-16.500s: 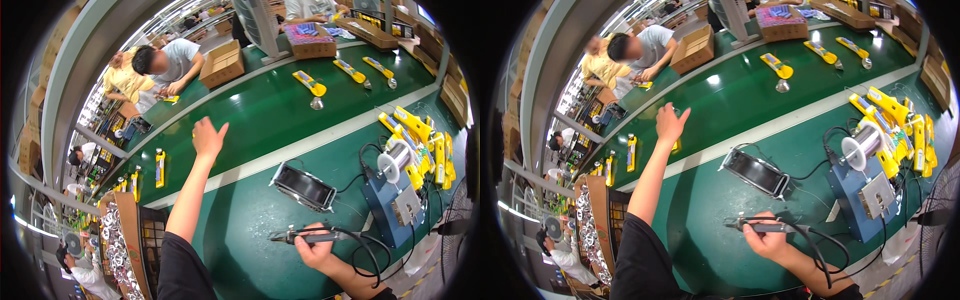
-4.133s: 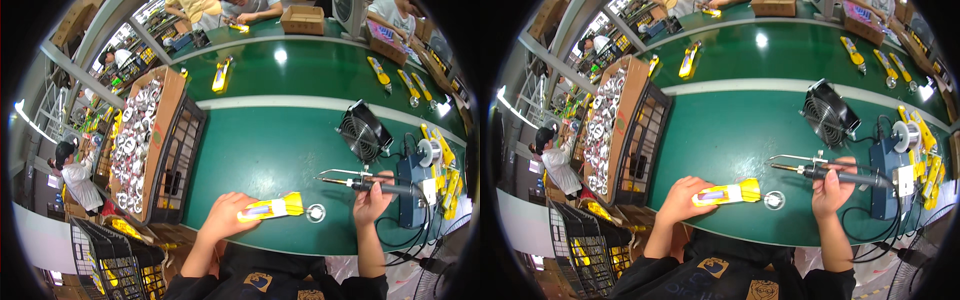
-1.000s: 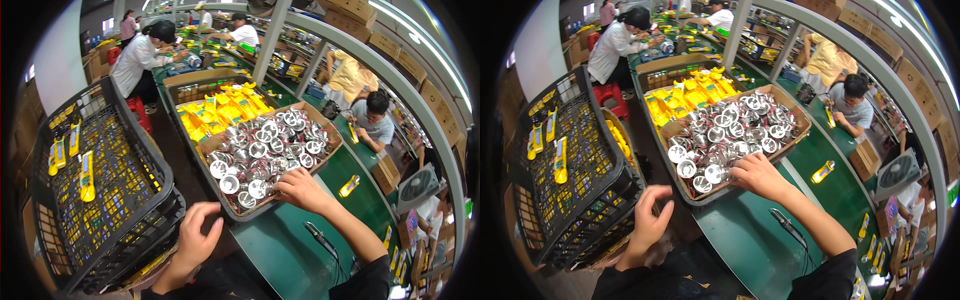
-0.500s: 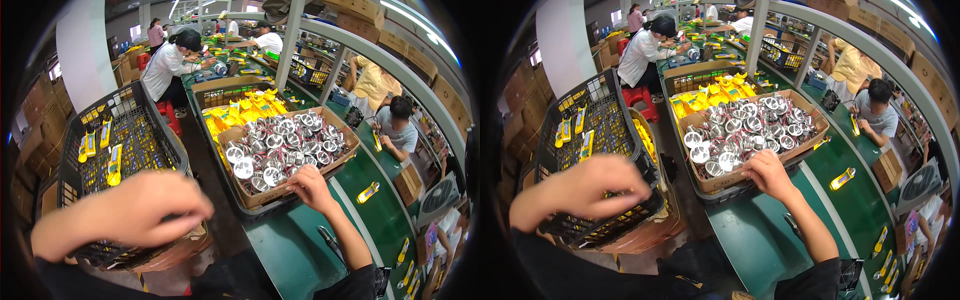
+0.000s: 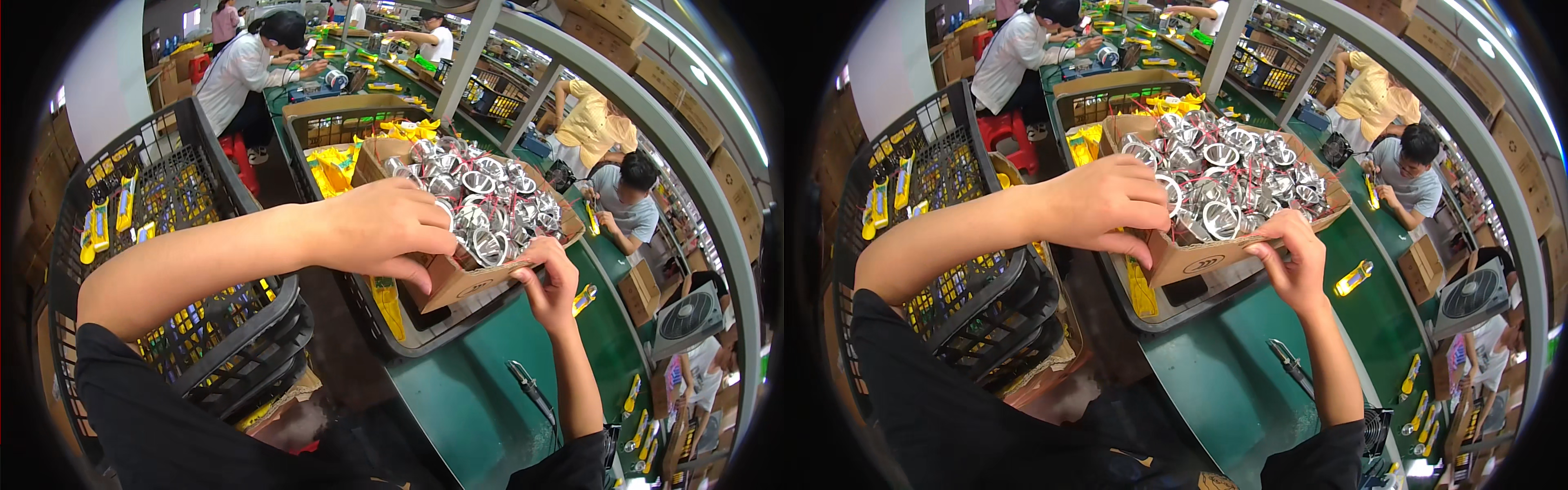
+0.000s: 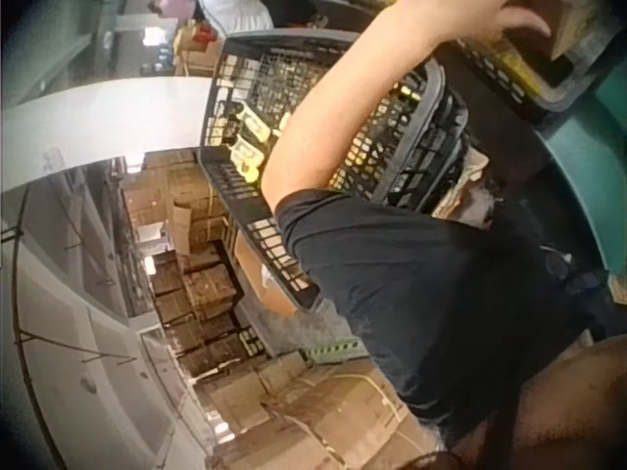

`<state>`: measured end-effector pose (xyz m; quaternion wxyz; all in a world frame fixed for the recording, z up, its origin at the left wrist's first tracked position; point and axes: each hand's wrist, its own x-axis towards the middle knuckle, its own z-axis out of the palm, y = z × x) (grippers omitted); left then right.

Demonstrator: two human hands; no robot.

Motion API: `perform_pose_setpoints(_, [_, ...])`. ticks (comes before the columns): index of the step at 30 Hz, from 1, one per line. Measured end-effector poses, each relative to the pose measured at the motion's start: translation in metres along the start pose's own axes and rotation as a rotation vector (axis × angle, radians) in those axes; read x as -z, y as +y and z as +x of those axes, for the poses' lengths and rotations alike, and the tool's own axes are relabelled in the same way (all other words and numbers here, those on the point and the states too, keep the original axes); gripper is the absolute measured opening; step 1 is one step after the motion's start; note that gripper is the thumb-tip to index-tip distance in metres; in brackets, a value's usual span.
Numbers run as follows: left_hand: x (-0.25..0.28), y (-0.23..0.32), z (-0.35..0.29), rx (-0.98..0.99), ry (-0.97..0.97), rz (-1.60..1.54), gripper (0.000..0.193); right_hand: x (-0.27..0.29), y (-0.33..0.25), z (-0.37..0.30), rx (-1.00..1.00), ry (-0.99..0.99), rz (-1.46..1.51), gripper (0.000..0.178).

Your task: The person solders electrical components inside flashlight casings using a soldering iron, places the flashlights onto the conveyor belt, and moves a box of reflector parts on the workbench.

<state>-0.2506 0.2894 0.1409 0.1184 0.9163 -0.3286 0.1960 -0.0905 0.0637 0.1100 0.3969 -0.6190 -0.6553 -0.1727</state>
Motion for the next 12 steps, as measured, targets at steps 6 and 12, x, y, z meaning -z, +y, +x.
perform_pose_setpoints(6, [-0.006, 0.003, 0.001, -0.126, 0.144, 0.239, 0.029, -0.011, -0.007, -0.025, -0.02, 0.527, -0.212, 0.022])
perform_pose_setpoints(12, [-0.012, 0.0, 0.0, -0.146, 0.192, 0.336, 0.029, -0.029, -0.022, -0.039, -0.467, -0.476, -0.239, 0.01])
